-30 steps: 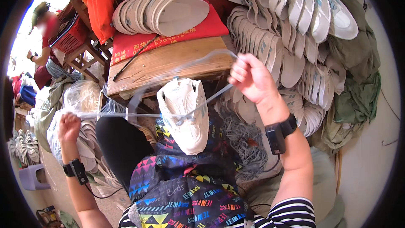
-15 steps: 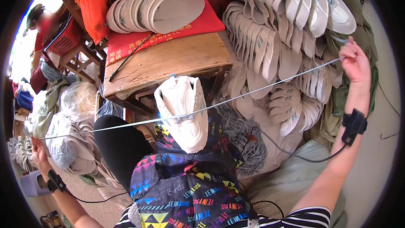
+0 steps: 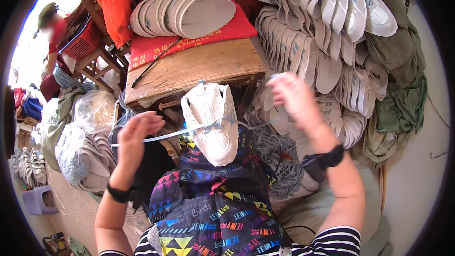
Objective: The person laces a shoe by hand, threading a shoelace through the eyelets and pulling it tight. They repeat this process, crossing the ends over the tongue until the shoe is fully laced.
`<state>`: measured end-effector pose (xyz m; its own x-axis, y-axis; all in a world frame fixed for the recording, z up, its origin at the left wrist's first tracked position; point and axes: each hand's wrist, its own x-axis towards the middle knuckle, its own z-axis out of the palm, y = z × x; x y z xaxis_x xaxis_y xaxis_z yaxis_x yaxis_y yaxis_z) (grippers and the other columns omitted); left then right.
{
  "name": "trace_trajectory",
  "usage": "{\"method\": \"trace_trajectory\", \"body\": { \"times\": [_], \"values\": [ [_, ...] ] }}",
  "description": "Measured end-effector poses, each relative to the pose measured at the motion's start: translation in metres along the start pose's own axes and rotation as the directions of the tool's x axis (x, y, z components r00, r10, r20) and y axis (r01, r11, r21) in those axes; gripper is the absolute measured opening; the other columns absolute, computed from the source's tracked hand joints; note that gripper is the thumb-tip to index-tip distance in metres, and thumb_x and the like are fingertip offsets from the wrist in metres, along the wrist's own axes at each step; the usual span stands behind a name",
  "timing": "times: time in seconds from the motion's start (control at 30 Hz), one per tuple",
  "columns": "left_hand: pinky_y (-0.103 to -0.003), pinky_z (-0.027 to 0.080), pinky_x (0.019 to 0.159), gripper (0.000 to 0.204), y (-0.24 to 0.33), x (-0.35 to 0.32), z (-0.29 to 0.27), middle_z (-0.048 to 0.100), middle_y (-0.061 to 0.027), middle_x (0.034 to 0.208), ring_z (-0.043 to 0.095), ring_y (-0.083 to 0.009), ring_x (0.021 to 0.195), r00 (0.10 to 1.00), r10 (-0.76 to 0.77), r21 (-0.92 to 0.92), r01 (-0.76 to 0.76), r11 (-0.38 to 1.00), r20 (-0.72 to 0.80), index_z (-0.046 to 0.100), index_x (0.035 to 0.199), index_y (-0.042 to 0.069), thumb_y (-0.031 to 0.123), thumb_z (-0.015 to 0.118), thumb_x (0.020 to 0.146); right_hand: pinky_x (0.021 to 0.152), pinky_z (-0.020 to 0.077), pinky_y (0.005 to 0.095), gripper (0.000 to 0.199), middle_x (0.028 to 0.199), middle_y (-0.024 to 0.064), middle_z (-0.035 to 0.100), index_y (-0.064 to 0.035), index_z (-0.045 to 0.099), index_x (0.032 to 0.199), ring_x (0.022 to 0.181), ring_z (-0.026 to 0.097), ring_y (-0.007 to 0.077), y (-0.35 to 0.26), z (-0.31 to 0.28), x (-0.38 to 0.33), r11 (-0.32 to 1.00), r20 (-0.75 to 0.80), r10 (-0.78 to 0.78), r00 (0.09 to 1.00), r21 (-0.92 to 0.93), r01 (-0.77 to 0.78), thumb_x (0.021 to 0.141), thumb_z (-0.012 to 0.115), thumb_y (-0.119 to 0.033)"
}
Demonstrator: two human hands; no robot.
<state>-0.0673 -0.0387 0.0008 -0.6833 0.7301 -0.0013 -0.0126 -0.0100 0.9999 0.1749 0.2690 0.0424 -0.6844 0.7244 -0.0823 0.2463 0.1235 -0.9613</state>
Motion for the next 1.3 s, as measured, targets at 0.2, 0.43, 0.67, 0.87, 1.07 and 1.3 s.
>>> {"method": "trace_trajectory", "body": {
  "times": [0.2, 0.43, 0.67, 0.87, 1.07, 1.3],
  "values": [
    [-0.023, 0.048, 0.071, 0.029, -0.038, 0.005, 0.056, 0.064, -0.0019, 0.086, 0.059, -0.0088, 0.077, 0.972, -0.131, 0.051, 0.124, 0.991, 0.195, 0.063, 0.099, 0.001, 0.023, 0.047, 0.105, 0.060, 0.0441, 0.0195, 0.020, 0.088, 0.0004, 0.059, -0.0038, 0.058, 0.101, 0.070, 0.052, 0.0048, 0.055, 0.084, -0.010, 0.986, 0.297, -0.007, 0.955, 0.164, -0.044, 0.104, 0.045, -0.018],
    [-0.023, 0.044, 0.062, 0.029, -0.037, -0.008, 0.070, 0.057, -0.0001, 0.072, 0.052, -0.0073, 0.066, 0.923, -0.284, 0.111, 0.263, 0.958, 0.261, 0.062, 0.088, 0.000, 0.022, 0.049, 0.102, 0.062, 0.0445, 0.0232, 0.020, 0.072, -0.0012, 0.057, -0.0029, 0.059, 0.097, 0.068, 0.053, 0.0052, 0.036, 0.071, -0.026, 0.984, 0.437, 0.157, 0.886, 0.011, -0.179, 0.102, 0.049, -0.019],
    [-0.024, 0.042, 0.056, 0.032, -0.022, -0.001, 0.077, 0.054, -0.0005, 0.062, 0.050, -0.0081, 0.058, 0.898, -0.337, 0.356, 0.228, 0.906, 0.282, 0.063, 0.075, -0.001, 0.019, 0.052, 0.097, 0.064, 0.0448, 0.0259, 0.019, 0.077, 0.0004, 0.061, -0.0016, 0.064, 0.096, 0.069, 0.054, 0.0083, 0.046, 0.071, -0.025, 0.999, 0.348, 0.014, 0.937, -0.043, 0.001, 0.099, 0.054, -0.018],
    [-0.024, 0.036, 0.050, 0.029, -0.003, 0.011, 0.083, 0.052, 0.0002, 0.060, 0.046, -0.0076, 0.054, 0.821, -0.505, 0.300, 0.427, 0.853, 0.266, 0.066, 0.074, -0.001, 0.018, 0.053, 0.092, 0.064, 0.0464, 0.0304, 0.016, 0.077, 0.0084, 0.064, -0.0008, 0.064, 0.093, 0.070, 0.059, 0.0130, 0.043, 0.074, -0.023, 0.969, 0.259, -0.176, 0.950, -0.127, 0.214, 0.094, 0.060, -0.016],
    [-0.024, 0.024, 0.040, 0.026, -0.001, 0.032, 0.073, 0.048, 0.0019, 0.055, 0.035, -0.0062, 0.043, 0.448, -0.722, -0.108, 0.878, 0.466, 0.527, 0.066, 0.078, 0.001, 0.019, 0.052, 0.091, 0.060, 0.0476, 0.0316, 0.019, 0.069, 0.0096, 0.064, -0.0044, 0.066, 0.091, 0.062, 0.062, 0.0187, 0.031, 0.073, -0.024, 0.949, 0.252, -0.082, 0.964, -0.275, 0.153, 0.091, 0.063, -0.023],
    [-0.036, 0.052, 0.071, 0.039, 0.018, 0.019, 0.075, 0.057, -0.0105, 0.089, 0.061, -0.0289, 0.081, 0.967, 0.061, 0.855, -0.246, 0.456, 0.246, 0.063, 0.093, 0.003, 0.025, 0.083, 0.068, 0.061, 0.0489, 0.0343, 0.023, 0.073, 0.0102, 0.067, -0.0057, 0.067, 0.088, 0.064, 0.065, 0.0223, 0.046, 0.070, -0.021, 0.954, 0.290, -0.028, 0.957, -0.278, 0.112, 0.088, 0.065, -0.029]
  ]
}}
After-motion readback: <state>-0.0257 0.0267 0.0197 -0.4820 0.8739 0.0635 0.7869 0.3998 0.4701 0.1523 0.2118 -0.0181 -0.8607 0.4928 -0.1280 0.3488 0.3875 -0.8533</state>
